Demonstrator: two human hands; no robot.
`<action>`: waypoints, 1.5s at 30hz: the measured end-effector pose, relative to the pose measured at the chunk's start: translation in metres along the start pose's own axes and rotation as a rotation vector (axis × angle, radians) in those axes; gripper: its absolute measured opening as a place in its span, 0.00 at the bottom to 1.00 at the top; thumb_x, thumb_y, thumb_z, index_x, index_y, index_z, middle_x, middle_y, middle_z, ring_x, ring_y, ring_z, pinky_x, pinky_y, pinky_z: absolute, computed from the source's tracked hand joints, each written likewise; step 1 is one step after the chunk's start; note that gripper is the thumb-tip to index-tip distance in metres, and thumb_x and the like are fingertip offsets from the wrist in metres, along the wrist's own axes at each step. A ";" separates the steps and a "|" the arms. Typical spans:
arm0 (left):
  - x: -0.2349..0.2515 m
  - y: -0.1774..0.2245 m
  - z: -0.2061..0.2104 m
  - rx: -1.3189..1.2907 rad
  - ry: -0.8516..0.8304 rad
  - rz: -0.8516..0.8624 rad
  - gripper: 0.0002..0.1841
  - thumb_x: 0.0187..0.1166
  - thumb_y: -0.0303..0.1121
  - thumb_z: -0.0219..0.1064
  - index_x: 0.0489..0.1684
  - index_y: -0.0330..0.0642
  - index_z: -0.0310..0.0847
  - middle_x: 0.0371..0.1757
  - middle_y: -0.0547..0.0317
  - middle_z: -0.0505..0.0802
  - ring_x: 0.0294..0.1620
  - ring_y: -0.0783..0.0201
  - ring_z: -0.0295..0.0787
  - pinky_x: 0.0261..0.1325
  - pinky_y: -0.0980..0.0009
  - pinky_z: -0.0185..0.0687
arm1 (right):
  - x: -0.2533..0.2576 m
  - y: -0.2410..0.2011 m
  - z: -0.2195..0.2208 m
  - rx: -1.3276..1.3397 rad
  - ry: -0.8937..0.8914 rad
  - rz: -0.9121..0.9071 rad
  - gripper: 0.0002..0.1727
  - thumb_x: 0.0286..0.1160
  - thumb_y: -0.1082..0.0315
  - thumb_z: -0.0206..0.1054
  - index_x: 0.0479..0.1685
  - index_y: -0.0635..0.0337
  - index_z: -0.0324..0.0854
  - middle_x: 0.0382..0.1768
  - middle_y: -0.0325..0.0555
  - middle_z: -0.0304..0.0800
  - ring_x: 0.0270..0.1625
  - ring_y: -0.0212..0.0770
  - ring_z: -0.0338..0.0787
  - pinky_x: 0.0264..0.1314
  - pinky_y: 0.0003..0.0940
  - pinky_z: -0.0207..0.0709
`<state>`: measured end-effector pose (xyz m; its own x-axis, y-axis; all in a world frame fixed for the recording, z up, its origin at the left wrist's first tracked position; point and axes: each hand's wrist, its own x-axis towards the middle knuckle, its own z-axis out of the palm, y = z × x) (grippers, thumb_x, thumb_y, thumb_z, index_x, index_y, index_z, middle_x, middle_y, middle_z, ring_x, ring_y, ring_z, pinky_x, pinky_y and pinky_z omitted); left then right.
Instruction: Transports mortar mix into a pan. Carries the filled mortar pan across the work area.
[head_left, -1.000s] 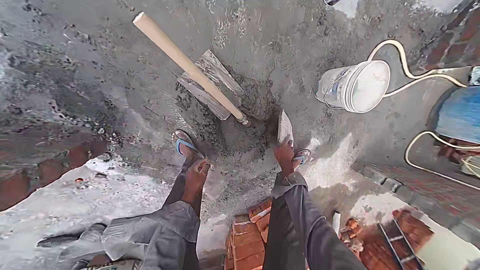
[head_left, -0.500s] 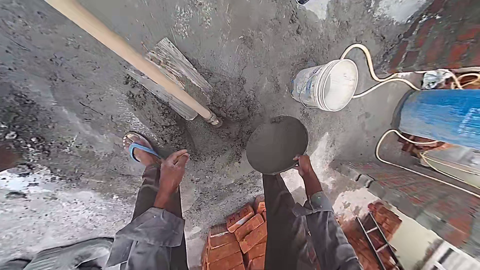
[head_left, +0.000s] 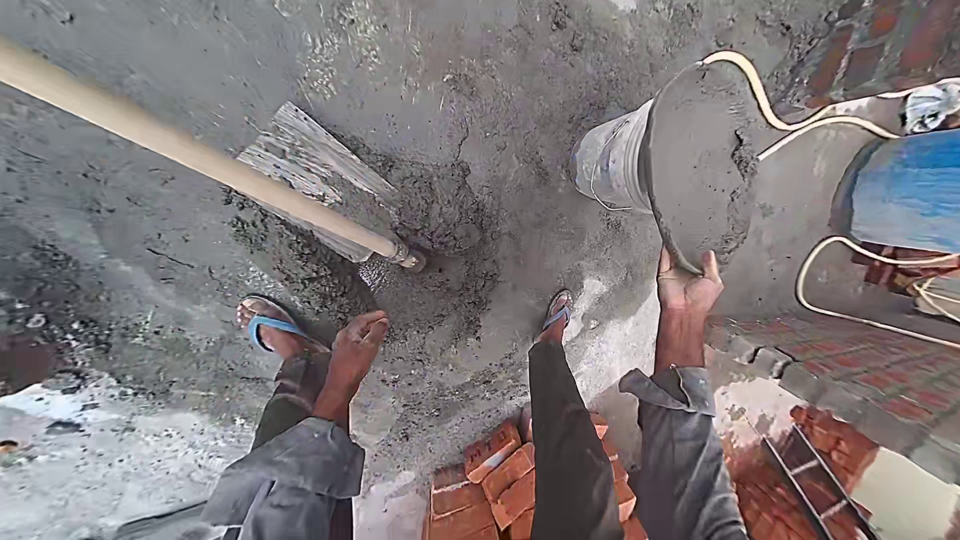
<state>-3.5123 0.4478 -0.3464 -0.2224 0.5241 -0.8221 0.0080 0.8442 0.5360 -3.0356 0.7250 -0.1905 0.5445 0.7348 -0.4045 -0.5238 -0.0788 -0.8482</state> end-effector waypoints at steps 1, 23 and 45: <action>-0.003 0.001 -0.004 0.004 0.011 0.005 0.22 0.87 0.41 0.59 0.71 0.36 0.80 0.64 0.39 0.89 0.61 0.48 0.90 0.67 0.48 0.83 | 0.010 0.019 0.000 -0.049 -0.060 0.062 0.35 0.91 0.37 0.38 0.88 0.48 0.52 0.81 0.55 0.72 0.79 0.56 0.79 0.75 0.59 0.79; -0.013 -0.003 -0.209 -0.683 0.290 -0.046 0.19 0.86 0.38 0.61 0.66 0.35 0.83 0.60 0.45 0.92 0.57 0.59 0.91 0.62 0.62 0.85 | -0.270 0.478 0.276 -3.268 -2.218 -0.723 0.10 0.77 0.80 0.60 0.50 0.74 0.84 0.53 0.65 0.88 0.59 0.63 0.88 0.60 0.57 0.78; -0.013 -0.008 -0.138 -0.523 0.241 -0.111 0.19 0.85 0.41 0.62 0.64 0.37 0.85 0.58 0.49 0.93 0.56 0.62 0.92 0.62 0.62 0.87 | -0.294 0.576 0.437 -1.547 -1.431 -0.134 0.28 0.89 0.42 0.52 0.37 0.58 0.81 0.23 0.40 0.85 0.23 0.38 0.88 0.33 0.40 0.86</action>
<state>-3.6437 0.4184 -0.3139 -0.4104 0.3432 -0.8448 -0.4964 0.6930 0.5227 -3.7837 0.7576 -0.4105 -0.6298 0.6030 -0.4895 0.7132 0.1993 -0.6720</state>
